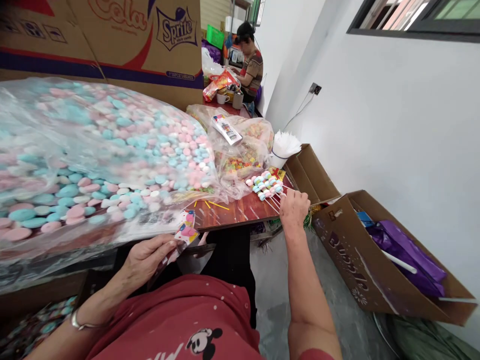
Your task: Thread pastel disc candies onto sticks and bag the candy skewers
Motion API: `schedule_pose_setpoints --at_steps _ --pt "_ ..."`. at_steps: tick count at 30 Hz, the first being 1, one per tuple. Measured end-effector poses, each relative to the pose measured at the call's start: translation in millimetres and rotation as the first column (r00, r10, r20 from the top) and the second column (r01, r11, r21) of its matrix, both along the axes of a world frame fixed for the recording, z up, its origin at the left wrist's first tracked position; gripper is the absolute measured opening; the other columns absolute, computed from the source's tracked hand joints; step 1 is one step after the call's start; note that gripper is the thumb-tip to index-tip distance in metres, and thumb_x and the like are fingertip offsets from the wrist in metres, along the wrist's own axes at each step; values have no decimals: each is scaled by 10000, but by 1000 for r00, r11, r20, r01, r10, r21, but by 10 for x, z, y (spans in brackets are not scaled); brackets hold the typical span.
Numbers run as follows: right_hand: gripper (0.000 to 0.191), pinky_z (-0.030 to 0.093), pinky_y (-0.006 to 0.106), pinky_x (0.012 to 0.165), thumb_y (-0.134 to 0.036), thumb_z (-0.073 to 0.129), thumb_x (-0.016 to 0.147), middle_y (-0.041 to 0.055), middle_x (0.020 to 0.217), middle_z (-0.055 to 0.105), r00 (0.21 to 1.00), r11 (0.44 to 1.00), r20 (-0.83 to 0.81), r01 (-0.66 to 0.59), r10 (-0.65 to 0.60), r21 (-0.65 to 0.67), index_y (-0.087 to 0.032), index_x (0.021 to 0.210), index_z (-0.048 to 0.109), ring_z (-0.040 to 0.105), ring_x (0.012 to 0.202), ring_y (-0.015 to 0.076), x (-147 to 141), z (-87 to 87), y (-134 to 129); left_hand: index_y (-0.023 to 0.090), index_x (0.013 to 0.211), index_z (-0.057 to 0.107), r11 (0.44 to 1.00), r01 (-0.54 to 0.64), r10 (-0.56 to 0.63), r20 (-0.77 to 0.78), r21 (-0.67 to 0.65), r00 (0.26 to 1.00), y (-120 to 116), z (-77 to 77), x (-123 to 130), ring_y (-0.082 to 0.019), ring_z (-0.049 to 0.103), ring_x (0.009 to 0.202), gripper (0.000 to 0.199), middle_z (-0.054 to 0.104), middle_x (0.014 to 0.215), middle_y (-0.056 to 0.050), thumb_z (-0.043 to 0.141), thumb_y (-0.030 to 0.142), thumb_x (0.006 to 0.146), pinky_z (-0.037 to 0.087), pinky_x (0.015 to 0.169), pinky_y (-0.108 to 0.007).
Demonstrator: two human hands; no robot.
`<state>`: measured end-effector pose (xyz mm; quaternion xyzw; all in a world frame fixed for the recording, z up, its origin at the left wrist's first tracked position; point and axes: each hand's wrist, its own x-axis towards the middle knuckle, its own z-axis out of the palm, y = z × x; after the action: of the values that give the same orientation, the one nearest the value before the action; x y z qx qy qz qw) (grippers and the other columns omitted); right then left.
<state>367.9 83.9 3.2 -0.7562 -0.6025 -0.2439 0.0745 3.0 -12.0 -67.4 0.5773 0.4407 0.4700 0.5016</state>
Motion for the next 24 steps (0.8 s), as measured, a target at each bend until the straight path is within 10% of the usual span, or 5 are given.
schedule_pose_setpoints --at_steps 9,15,19,24 --pt "280 333 333 692 -213 451 935 203 957 687 1000 982 19 -13 17 -190 -75 896 692 572 894 270 112 -151 208 146 876 780 995 -71 76 72 -76 995 48 36 -16 -133 609 618 302 741 756 -62 688 422 796 496 593 -219" --pt "337 429 348 735 -246 381 955 156 894 677 986 985 -82 -133 142 113 -106 959 688 607 860 252 138 -61 114 143 892 786 992 -91 104 159 -88 982 77 -7 -108 -122 597 588 350 734 735 -59 702 470 797 490 562 -213" --pt "262 487 362 774 -302 470 939 87 890 699 740 736 -189 -534 645 416 -192 993 702 633 854 232 -198 56 -141 150 899 796 985 -172 174 139 -24 975 108 35 -170 -146 633 659 344 760 804 -72 739 462 764 529 634 -240" --pt "233 484 356 722 -174 527 901 40 805 687 382 461 -273 -815 883 350 -227 1024 717 615 745 195 -796 193 -411 151 905 799 980 -195 192 64 42 979 143 57 -287 -199 682 773 392 775 906 -109 711 510 777 567 737 -297"
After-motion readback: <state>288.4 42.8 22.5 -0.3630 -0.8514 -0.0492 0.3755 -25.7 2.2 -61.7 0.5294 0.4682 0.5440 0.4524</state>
